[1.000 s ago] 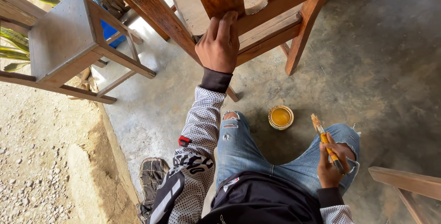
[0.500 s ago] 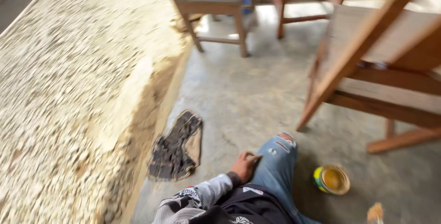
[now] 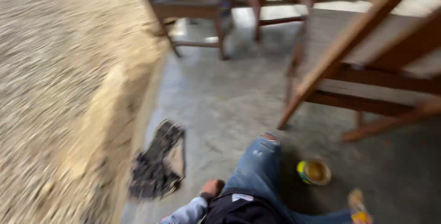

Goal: Applying a coat of varnish or paint to a wooden chair using a brush.

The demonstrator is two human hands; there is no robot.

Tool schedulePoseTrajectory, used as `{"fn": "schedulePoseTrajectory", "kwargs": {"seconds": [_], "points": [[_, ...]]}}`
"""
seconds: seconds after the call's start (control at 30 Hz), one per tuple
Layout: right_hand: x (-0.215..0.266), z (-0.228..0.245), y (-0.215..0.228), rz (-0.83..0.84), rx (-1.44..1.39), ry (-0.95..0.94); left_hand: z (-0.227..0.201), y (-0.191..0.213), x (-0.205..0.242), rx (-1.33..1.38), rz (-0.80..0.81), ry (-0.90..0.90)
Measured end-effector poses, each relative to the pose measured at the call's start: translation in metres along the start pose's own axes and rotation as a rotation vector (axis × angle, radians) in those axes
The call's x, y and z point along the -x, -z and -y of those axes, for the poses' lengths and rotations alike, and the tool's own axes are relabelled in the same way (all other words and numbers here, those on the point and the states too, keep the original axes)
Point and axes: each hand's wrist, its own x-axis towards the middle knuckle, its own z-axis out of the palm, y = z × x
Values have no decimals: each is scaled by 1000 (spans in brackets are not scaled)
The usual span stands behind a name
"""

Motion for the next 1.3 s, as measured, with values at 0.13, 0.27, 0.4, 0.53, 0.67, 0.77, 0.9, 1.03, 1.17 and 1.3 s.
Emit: {"fn": "schedulePoseTrajectory", "kwargs": {"seconds": [0.13, 0.27, 0.4, 0.53, 0.67, 0.77, 0.9, 1.03, 1.17, 1.3], "points": [[-5, 112, -23, -313, 169, -18, 1, -9, -44, 249, -234, 212], [-27, 174, -53, -285, 115, -91, 16, -26, -68, 715, -308, 87], [-31, 183, -55, -302, 79, -56, -31, -13, -63, 649, -107, -62], [-35, 189, -55, -328, 66, -114, -84, 15, -61, 287, -6, -166], [-36, 200, -53, -328, 97, -252, -128, 41, -60, 42, 168, -3], [-39, 195, -53, -346, 67, -202, -135, 41, -68, 3, 200, 80], [-37, 186, -50, -340, 38, -175, -145, 51, -64, -1, 212, 111], [-37, 183, -50, -356, 12, -253, -152, 56, -59, -14, 221, 153], [-36, 178, -51, -334, 17, -196, -154, 58, -57, -9, 197, 148], [-48, 179, -56, -309, 33, -107, -169, 69, -51, 8, 178, 119]]}}
